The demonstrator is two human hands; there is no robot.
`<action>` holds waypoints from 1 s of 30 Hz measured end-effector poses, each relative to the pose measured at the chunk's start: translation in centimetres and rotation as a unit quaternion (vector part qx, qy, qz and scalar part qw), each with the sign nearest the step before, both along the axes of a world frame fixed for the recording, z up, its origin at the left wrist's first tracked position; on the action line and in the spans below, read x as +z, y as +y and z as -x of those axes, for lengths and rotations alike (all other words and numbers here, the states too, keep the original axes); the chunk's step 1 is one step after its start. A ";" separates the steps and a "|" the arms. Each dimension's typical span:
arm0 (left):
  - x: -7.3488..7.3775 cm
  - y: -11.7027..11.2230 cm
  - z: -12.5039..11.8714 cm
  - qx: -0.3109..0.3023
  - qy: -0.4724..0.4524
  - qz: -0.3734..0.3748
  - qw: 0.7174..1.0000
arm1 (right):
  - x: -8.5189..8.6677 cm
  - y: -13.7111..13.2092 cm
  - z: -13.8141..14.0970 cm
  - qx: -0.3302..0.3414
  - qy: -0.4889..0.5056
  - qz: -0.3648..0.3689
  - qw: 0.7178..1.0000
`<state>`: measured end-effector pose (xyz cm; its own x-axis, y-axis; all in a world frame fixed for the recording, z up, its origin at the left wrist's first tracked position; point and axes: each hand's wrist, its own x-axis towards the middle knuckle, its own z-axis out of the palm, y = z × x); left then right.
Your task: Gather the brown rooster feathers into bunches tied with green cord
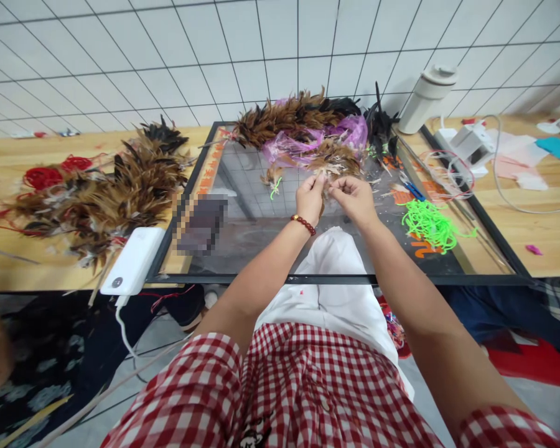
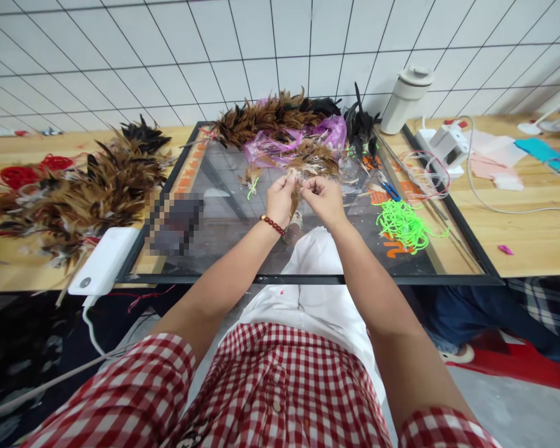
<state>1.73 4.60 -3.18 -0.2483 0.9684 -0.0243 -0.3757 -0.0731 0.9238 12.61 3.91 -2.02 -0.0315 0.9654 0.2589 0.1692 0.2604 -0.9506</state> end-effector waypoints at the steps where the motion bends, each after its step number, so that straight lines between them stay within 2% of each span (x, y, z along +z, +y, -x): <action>1: -0.2 0.1 0.0 0.002 0.015 -0.005 1.000 | 0.0 0.0 0.0 -0.003 -0.002 0.004 1.000; 8: -1.2 0.2 -0.1 -0.004 0.117 -0.028 0.993 | -0.3 0.1 0.2 -0.021 -0.004 0.014 1.000; 13: -1.4 0.1 0.0 0.007 0.145 -0.029 0.989 | -0.6 0.1 0.3 -0.030 -0.050 -0.017 0.998; 15: -1.1 0.3 0.3 0.010 0.100 -0.002 0.995 | -0.7 0.3 0.2 -0.008 -0.043 -0.017 0.999; 17: -0.4 0.6 0.7 0.008 -0.010 0.034 0.999 | -0.9 0.6 -0.2 0.017 -0.009 -0.001 1.000; 19: 0.6 0.8 1.4 -0.004 -0.128 0.062 0.990 | -0.9 1.0 -0.8 0.029 0.035 0.024 0.999; 22: 2.0 0.5 2.1 -0.020 -0.184 0.057 0.981 | -0.9 1.5 -1.7 0.018 0.066 0.041 0.997; 26: 2.6 -0.7 1.6 -0.116 -0.119 0.057 0.984 | -0.7 1.7 -2.3 0.008 0.074 0.033 0.997; 30: 2.2 -1.6 0.5 -0.204 -0.056 0.058 0.976 | 0.1 1.0 -2.2 0.076 0.123 0.053 0.988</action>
<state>1.20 2.97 -0.96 0.1674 0.9754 -0.1436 -0.4504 0.2052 0.8689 14.77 4.96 -1.95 -0.1266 0.9766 0.1739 -0.1044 0.1612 -0.9814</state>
